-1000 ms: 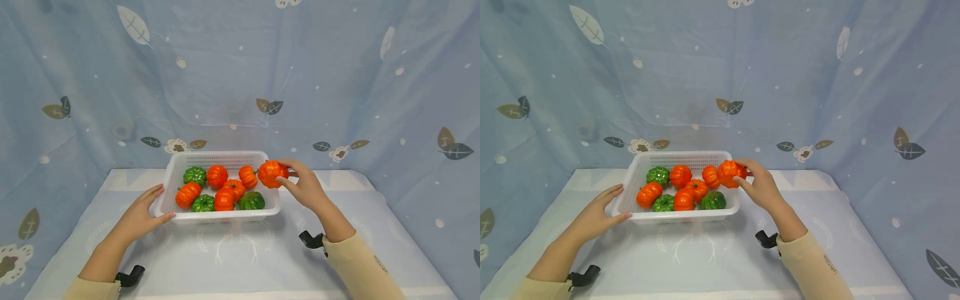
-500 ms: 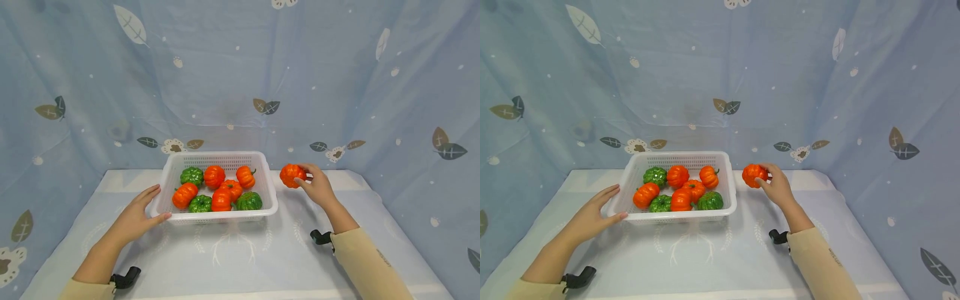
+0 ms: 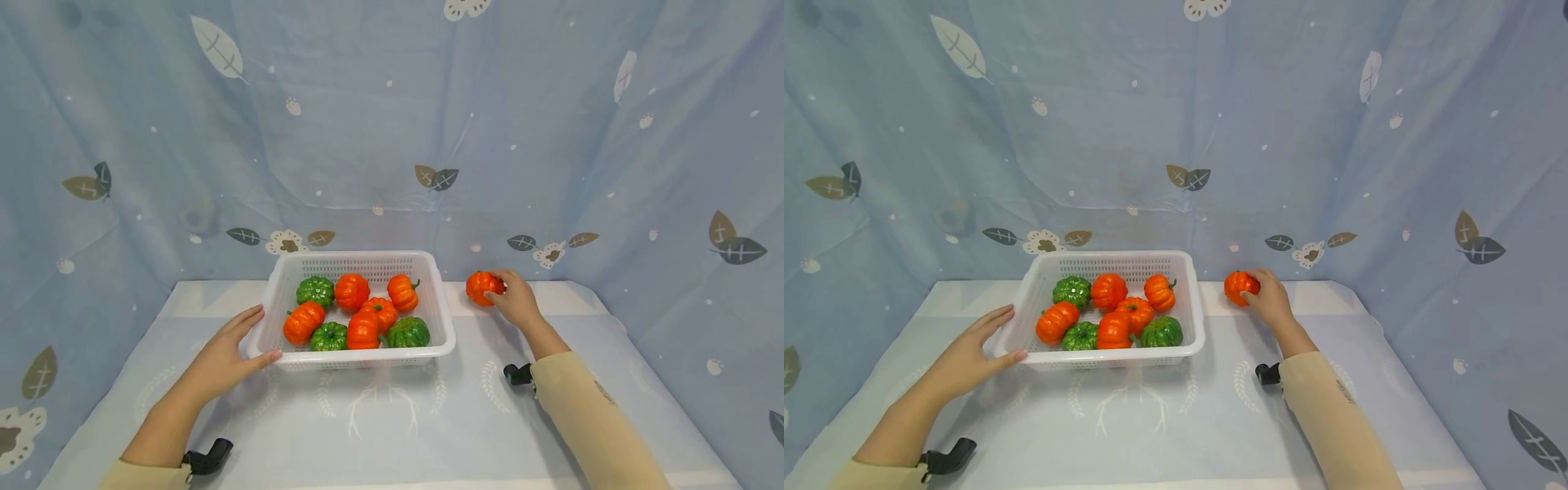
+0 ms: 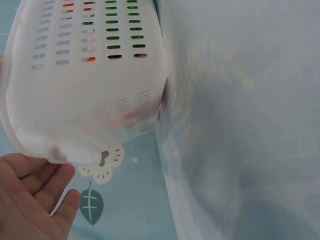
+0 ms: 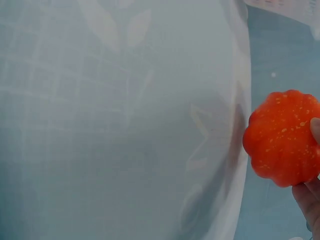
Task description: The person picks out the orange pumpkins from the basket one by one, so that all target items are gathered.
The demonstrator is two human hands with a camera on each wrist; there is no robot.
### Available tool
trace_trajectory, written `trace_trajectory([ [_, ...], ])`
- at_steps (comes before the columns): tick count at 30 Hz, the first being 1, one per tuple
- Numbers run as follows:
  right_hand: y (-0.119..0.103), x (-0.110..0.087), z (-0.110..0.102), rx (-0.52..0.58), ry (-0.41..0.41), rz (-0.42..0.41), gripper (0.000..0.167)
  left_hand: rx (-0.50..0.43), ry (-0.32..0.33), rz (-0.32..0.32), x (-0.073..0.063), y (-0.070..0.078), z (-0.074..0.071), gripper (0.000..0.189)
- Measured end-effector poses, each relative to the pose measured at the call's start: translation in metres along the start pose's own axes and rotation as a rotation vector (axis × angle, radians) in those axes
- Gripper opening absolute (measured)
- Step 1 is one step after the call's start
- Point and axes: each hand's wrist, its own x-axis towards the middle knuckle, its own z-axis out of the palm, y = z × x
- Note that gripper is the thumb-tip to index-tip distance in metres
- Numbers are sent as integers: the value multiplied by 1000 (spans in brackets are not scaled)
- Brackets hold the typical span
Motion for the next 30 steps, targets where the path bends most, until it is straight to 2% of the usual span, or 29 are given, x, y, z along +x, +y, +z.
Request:
trace_trajectory([
  [8,-1,1,5,-43,-33,29,53,9,3,3,0,0,0,97],
  [12,-3,-3,5,-30,-37,25,46,7,-1,-1,1,0,0,97],
  [17,-3,-10,6,6,40,-16,36,-1,0,-1,1,1,-2,97],
  [20,0,-14,6,39,55,3,37,-8,-1,-6,0,1,-2,97],
  [23,3,-17,6,72,11,63,47,-9,-7,-13,-1,1,-1,98],
  [27,3,-21,2,100,-114,180,62,-5,-9,-15,-1,0,0,99],
  [30,2,-22,-3,97,-198,229,70,-1,-7,-16,0,-1,-1,99],
])
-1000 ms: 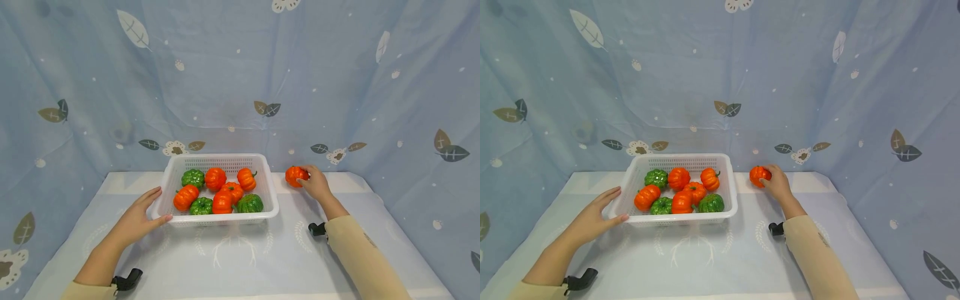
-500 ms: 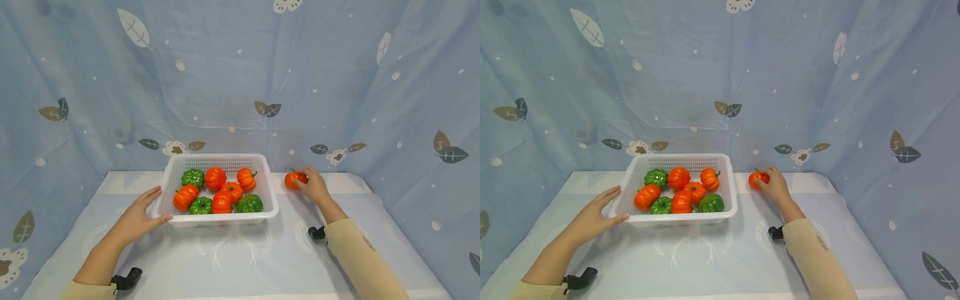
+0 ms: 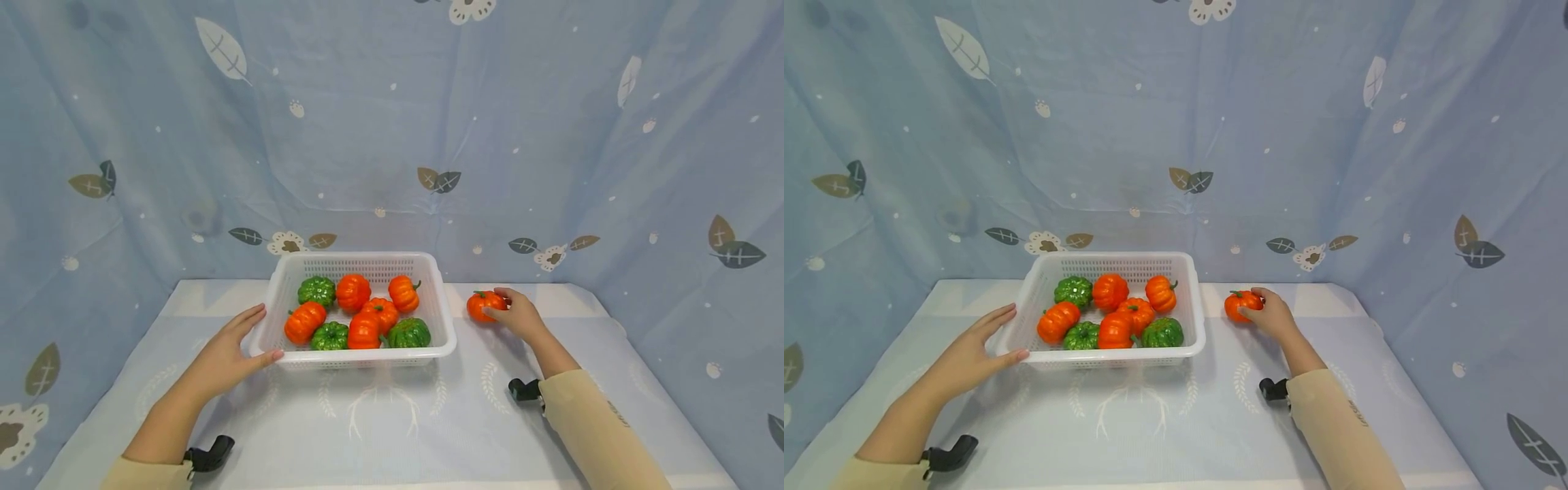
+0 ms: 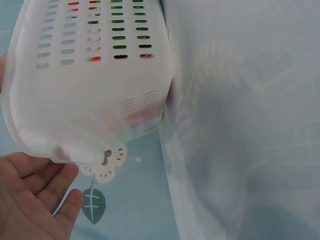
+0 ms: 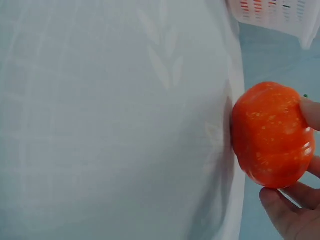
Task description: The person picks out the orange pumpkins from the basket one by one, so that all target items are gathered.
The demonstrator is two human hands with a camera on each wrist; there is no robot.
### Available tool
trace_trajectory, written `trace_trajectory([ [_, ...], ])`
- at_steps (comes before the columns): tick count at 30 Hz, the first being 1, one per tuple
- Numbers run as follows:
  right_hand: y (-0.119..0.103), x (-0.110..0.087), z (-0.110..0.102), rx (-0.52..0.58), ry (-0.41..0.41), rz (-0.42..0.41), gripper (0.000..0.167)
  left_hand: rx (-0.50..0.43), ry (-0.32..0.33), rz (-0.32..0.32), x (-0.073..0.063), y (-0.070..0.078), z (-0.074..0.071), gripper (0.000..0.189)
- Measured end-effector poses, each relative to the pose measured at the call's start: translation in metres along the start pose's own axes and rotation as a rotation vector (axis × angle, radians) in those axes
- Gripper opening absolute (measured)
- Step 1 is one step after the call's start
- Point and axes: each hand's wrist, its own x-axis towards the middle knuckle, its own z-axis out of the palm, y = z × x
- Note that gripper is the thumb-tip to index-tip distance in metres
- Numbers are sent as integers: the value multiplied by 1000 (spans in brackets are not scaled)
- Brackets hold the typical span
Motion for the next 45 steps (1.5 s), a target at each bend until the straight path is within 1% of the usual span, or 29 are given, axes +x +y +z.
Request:
trace_trajectory([
  [3,0,0,-2,-8,-24,13,73,2,2,-1,1,0,0,99],
  [6,1,4,0,-10,-15,7,74,1,3,1,1,0,0,99],
  [15,-1,22,15,74,25,10,80,-7,-1,-13,0,1,0,100],
  [22,2,28,19,94,36,29,81,-5,-1,-16,0,0,0,101],
  [33,-1,29,21,99,10,41,82,-12,5,-18,0,1,1,100],
  [40,-2,26,15,117,-5,50,86,-12,15,-13,0,0,2,100],
  [45,-11,19,8,110,19,28,79,-6,6,-32,0,-1,3,101],
])
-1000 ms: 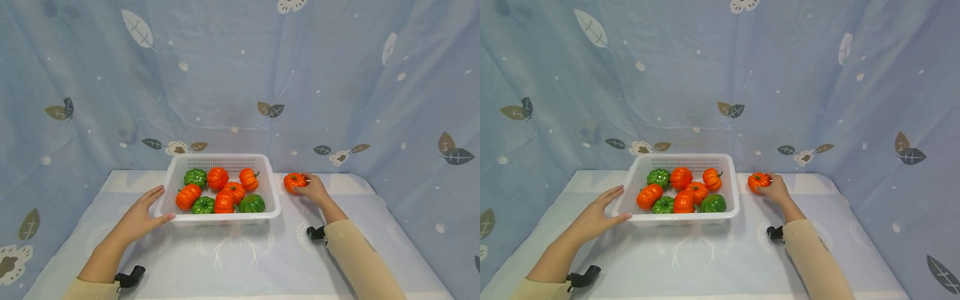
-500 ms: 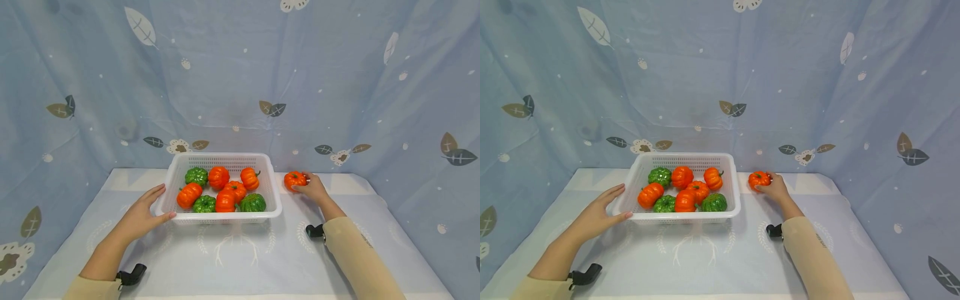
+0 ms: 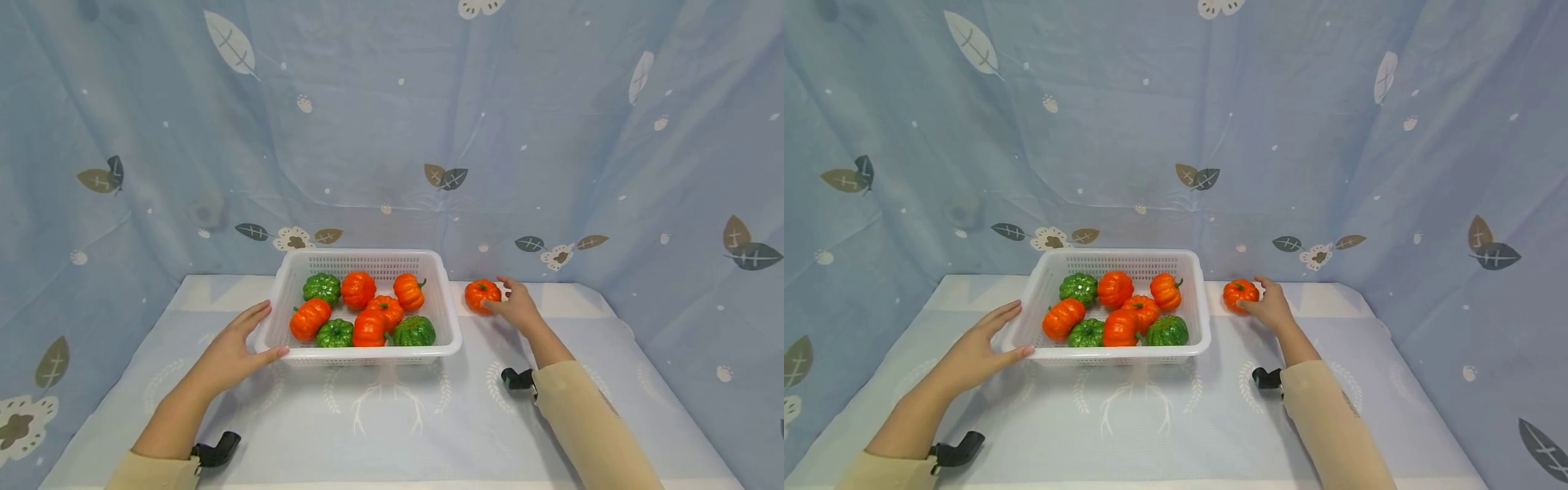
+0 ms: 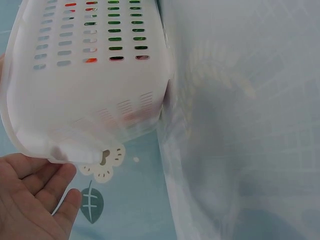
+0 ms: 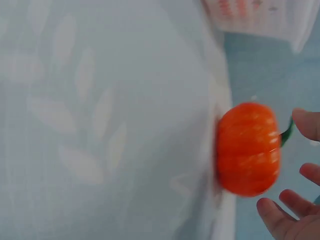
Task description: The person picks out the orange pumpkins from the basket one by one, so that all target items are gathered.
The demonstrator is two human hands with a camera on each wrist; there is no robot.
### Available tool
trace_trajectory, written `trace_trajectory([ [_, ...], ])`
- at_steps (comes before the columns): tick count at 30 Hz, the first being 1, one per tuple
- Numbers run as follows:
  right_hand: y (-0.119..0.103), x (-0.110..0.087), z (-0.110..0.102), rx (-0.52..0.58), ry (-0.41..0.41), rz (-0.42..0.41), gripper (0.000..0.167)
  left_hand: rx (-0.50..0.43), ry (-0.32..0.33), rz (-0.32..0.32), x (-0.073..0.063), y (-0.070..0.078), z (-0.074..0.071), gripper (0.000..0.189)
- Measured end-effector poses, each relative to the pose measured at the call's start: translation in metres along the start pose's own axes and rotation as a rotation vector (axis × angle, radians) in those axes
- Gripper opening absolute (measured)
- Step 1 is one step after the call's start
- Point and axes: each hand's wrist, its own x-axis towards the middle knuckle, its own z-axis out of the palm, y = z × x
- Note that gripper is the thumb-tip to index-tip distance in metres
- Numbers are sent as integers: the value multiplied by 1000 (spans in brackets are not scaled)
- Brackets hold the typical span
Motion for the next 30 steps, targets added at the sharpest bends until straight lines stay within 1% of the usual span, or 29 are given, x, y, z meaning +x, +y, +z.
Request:
trace_trajectory([
  [4,-13,-14,-5,17,37,-33,67,9,-7,-9,0,1,0,102],
  [8,-33,-32,-8,57,55,-88,59,10,-5,-4,0,1,-1,101],
  [13,-59,-53,-8,93,34,-219,53,16,-7,-9,0,2,0,102],
  [17,-77,-66,0,130,-4,-308,52,18,-10,-16,1,2,0,102],
  [21,-92,-75,13,154,-55,-381,53,10,-8,-9,0,2,-1,101],
  [25,-106,-80,29,182,-122,-422,52,7,-6,-6,0,2,-2,101],
  [30,-120,-82,50,173,-204,-445,53,11,-8,-7,0,2,-3,101],
])
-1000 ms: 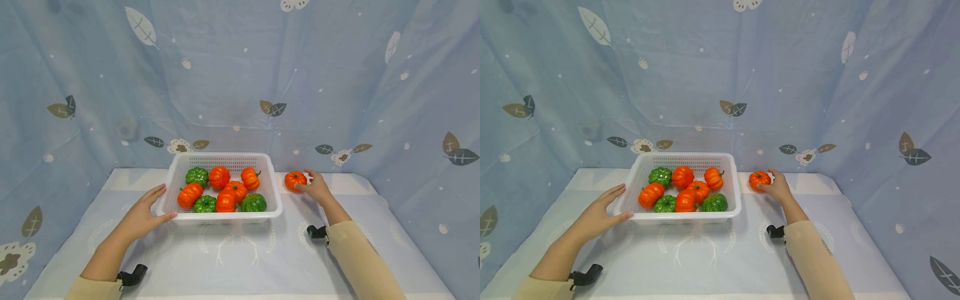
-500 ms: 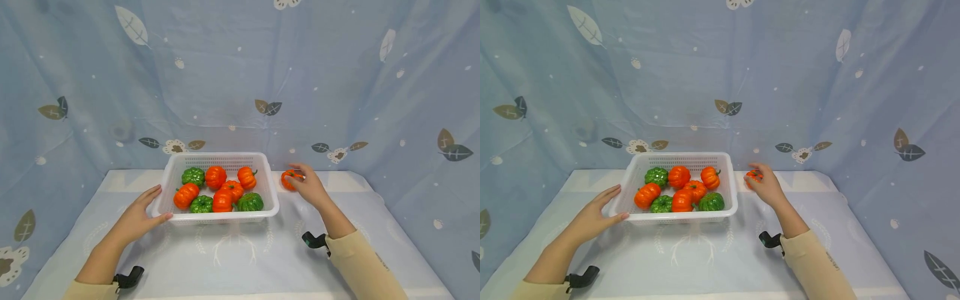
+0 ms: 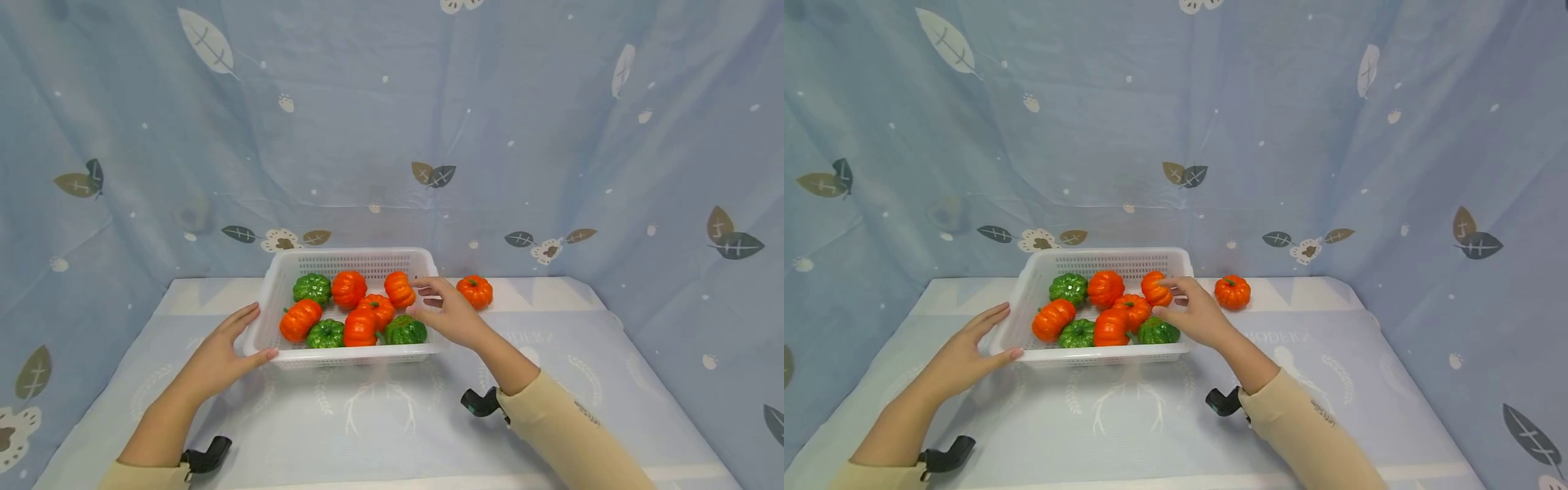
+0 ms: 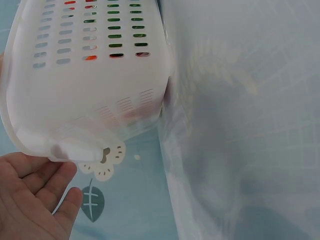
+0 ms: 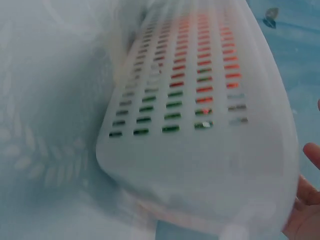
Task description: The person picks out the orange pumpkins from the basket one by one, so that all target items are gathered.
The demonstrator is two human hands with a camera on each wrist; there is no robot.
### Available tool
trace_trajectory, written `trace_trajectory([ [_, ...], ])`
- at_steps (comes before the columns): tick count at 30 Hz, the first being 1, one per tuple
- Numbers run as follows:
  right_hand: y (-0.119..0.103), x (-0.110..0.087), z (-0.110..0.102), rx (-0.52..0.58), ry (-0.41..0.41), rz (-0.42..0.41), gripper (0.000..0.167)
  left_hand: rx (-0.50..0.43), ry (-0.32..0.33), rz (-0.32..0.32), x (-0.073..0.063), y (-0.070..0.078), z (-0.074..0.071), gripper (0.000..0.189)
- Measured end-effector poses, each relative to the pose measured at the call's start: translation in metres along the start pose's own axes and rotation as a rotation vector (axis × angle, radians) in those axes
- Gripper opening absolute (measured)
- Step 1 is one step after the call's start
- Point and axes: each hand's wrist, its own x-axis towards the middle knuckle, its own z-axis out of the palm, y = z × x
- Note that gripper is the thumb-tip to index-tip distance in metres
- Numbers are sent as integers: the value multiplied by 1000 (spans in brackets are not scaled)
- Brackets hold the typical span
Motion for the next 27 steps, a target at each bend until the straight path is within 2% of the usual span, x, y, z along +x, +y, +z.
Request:
trace_trajectory([
  [8,-9,16,28,-3,-127,-15,54,0,-2,-2,0,0,1,102],
  [12,-10,24,38,-55,-161,-22,55,-1,0,0,0,1,0,101],
  [19,-7,40,55,-203,-223,24,61,-9,1,-4,0,0,1,102],
  [27,-7,42,67,-270,-291,38,63,-10,0,-3,0,-1,1,102],
])
